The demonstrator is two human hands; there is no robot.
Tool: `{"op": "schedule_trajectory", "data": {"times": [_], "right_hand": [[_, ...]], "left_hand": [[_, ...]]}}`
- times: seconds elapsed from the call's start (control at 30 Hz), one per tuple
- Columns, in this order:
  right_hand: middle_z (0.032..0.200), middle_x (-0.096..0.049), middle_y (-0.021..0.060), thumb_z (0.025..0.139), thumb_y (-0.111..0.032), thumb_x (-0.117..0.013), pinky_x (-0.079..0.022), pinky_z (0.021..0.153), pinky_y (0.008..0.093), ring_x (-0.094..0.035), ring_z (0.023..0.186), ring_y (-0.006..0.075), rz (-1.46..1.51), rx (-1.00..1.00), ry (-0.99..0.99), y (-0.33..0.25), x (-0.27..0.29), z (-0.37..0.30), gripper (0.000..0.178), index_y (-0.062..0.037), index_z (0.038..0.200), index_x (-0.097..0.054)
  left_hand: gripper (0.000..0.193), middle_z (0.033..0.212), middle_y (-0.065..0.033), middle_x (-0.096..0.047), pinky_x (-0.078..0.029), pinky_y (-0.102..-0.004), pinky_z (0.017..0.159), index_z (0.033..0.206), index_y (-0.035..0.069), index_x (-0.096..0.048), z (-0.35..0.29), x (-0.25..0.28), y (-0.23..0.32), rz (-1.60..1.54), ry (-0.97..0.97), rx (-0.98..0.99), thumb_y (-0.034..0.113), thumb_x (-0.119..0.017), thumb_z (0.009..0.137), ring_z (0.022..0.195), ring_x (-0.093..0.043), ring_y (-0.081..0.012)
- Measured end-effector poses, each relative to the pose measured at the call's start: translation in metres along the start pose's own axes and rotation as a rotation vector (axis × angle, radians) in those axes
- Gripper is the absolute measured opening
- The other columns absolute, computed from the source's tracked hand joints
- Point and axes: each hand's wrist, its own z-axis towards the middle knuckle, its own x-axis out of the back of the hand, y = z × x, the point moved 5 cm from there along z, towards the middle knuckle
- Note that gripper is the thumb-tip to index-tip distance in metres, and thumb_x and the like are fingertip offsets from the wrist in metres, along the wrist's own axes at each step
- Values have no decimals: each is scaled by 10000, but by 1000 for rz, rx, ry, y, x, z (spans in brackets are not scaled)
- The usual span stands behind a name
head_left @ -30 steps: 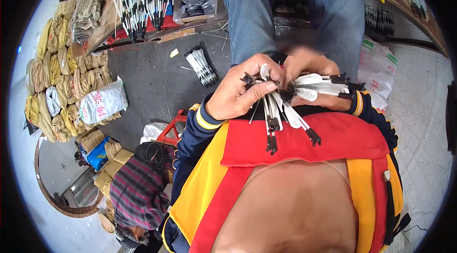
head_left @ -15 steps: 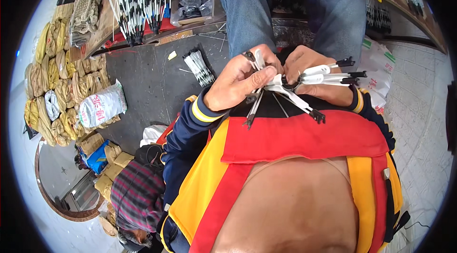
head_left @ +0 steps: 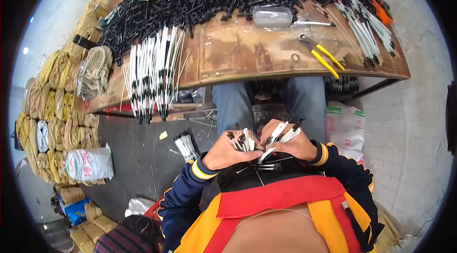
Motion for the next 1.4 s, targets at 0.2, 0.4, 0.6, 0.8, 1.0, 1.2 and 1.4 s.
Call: {"op": "schedule_trajectory", "data": {"times": [0.2, 0.4, 0.6, 0.8, 1.0, 1.2, 1.4], "right_hand": [[1060, -621, 57, 862, -90, -724, -462, 866, 294, -589, 964, 155, -159, 52, 101, 9, 10, -8, 198, -19, 1040, -677], [1219, -579, 127, 855, -151, -722, -401, 1008, 352, -546, 1150, 252, -70, -27, 216, 5, 23, -2, 294, -12, 1104, -649], [1174, -622, 126, 903, -232, -696, -505, 911, 334, -648, 996, 203, -658, -133, -316, -82, 106, 49, 412, 7, 1218, -580], [853, -703, 98, 940, -231, -572, -549, 686, 310, -675, 719, 159, -1006, 99, 443, -140, 328, 199, 248, -2, 941, -668], [933, -697, 237, 856, -511, -660, -531, 802, 508, -674, 908, 416, -1688, -92, 773, -147, 339, 296, 503, -16, 926, -718], [1076, -680, 254, 768, -467, -761, -505, 927, 447, -647, 1053, 396, -1518, -266, 864, -167, 378, 301, 550, -2, 1056, -707], [796, -711, 94, 912, -254, -680, -579, 625, 274, -689, 663, 151, -658, 203, 453, -191, 265, 226, 275, -13, 1044, -693]], "left_hand": [[213, 878, -28, -645, -461, -254, 737, 908, 26, -639, 22, 1, -12, -61, -127, -50, 74, -788, 763, 806, -591, -105], [230, 844, -6, -635, -481, -250, 699, 998, 18, -653, 45, 8, -30, -56, -115, -86, 77, -740, 794, 788, -559, -54], [376, 1031, -62, -688, -502, -284, 839, 1162, -43, -646, 58, 55, -61, -186, -151, 3, 32, -674, 795, 925, -623, -113], [357, 1082, -83, -687, -494, -304, 887, 1138, -37, -657, 70, 56, -70, -279, -160, 83, 74, -705, 803, 967, -626, -141], [213, 1044, -128, -673, -545, -367, 882, 979, -50, -658, 69, 53, -63, -318, -48, 137, 38, -720, 795, 944, -671, -234], [254, 1107, -140, -665, -536, -355, 868, 1004, -56, -650, 74, 30, -48, -170, -163, 138, 62, -726, 791, 978, -657, -215], [213, 1060, -118, -634, -495, -325, 866, 925, -10, -633, 33, 40, -49, -251, -170, -155, 28, -746, 748, 992, -631, -217]]}}
